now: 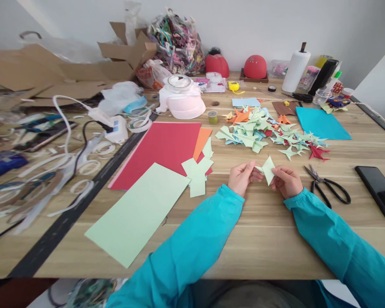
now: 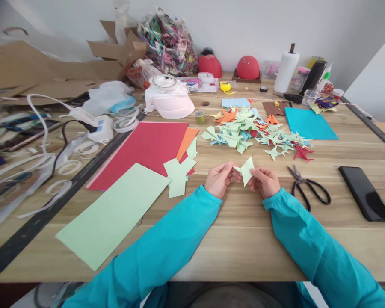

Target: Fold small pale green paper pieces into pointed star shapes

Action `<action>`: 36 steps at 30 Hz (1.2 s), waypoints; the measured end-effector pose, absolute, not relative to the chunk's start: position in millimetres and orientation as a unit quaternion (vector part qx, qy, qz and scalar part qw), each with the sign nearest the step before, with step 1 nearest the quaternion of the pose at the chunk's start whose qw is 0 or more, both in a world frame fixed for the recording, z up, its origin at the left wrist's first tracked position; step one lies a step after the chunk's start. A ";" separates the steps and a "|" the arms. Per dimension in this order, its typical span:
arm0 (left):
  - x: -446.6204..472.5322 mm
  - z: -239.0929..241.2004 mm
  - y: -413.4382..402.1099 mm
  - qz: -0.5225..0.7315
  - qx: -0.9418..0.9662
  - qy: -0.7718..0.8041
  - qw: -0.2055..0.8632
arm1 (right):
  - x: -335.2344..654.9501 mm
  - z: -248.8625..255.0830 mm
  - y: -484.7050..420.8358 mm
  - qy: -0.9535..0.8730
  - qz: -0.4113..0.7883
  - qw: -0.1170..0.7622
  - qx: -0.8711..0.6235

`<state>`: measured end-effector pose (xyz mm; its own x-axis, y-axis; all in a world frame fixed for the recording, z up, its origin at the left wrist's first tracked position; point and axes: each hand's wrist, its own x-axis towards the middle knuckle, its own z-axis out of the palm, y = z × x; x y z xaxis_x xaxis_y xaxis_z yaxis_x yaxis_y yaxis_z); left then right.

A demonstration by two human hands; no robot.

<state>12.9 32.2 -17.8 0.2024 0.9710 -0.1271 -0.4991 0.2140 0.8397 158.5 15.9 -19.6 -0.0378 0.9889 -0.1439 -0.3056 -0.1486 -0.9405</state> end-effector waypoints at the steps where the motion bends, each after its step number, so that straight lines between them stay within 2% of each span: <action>1: 13.0 -18.0 32.5 0.528 0.340 0.345 0.698 | 158.5 -18.9 15.9 -0.374 0.614 0.532 -0.448; 36: 8.2 -14.5 33.2 0.550 0.291 0.330 0.709 | 158.3 -18.1 17.0 -0.354 0.610 0.545 -0.452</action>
